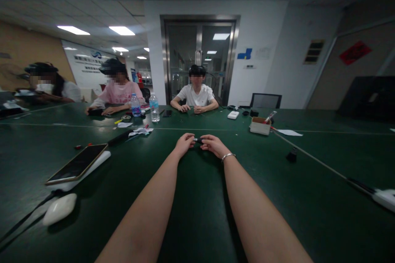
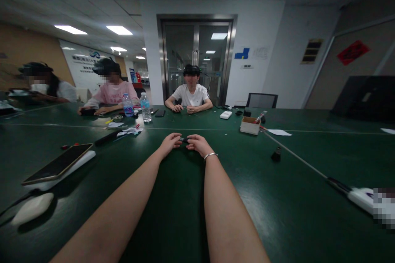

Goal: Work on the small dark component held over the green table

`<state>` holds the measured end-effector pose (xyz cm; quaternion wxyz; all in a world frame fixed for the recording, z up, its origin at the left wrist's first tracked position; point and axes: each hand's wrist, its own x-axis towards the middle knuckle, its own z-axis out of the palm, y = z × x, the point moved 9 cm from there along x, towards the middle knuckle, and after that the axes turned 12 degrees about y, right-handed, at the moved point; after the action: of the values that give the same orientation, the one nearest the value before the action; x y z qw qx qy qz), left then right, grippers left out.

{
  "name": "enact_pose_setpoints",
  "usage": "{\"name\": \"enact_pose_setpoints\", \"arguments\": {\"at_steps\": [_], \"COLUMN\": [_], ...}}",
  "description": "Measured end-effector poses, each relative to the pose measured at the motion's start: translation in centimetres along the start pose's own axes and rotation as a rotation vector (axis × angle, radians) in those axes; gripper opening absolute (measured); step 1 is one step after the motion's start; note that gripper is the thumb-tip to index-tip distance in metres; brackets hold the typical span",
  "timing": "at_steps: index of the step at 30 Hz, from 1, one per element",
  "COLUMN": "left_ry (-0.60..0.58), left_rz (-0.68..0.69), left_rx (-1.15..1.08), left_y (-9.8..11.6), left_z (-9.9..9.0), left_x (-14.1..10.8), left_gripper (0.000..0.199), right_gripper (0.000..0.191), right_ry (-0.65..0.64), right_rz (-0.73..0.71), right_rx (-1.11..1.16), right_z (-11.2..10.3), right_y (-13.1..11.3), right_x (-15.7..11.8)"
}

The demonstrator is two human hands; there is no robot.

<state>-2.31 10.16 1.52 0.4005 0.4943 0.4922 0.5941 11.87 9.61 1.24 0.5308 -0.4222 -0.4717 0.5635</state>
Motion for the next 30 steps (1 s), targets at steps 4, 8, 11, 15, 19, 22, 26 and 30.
{"name": "enact_pose_setpoints", "arguments": {"at_steps": [4, 8, 11, 15, 19, 22, 26, 30], "left_ry": [-0.037, -0.04, -0.022, -0.012, -0.028, -0.042, -0.055, -0.045], "left_rz": [0.044, 0.036, 0.023, 0.043, 0.076, 0.086, 0.111, 0.12], "left_rx": [-0.046, -0.037, -0.029, -0.014, -0.001, 0.011, 0.021, 0.037], "left_y": [1.1, 1.1, 0.8, 0.7, 1.1, 1.2, 1.3, 0.9], "left_z": [-0.2, -0.2, -0.2, 0.0, 0.2, 0.3, 0.3, 0.2], "left_x": [-0.6, -0.7, -0.5, -0.3, -0.5, -0.6, -0.6, -0.3], "left_gripper": [0.032, 0.034, 0.029, 0.023, 0.021, 0.021, 0.022, 0.022], "right_gripper": [0.018, 0.018, 0.018, 0.019, 0.018, 0.018, 0.017, 0.017], "right_ry": [0.019, 0.011, 0.011, 0.014, 0.018, 0.023, 0.021, 0.012], "right_rz": [0.007, 0.012, 0.017, 0.019, 0.016, 0.013, 0.009, 0.004], "right_rx": [0.001, -0.005, -0.01, -0.011, -0.001, 0.01, 0.007, -0.015], "right_z": [-0.1, 0.0, 0.1, 0.1, 0.1, 0.0, 0.0, 0.1], "right_y": [0.0, 0.0, -0.1, -0.2, -0.2, -0.3, -0.3, -0.3], "right_x": [0.0, -0.1, -0.3, -0.4, -0.4, -0.4, -0.4, -0.4]}}
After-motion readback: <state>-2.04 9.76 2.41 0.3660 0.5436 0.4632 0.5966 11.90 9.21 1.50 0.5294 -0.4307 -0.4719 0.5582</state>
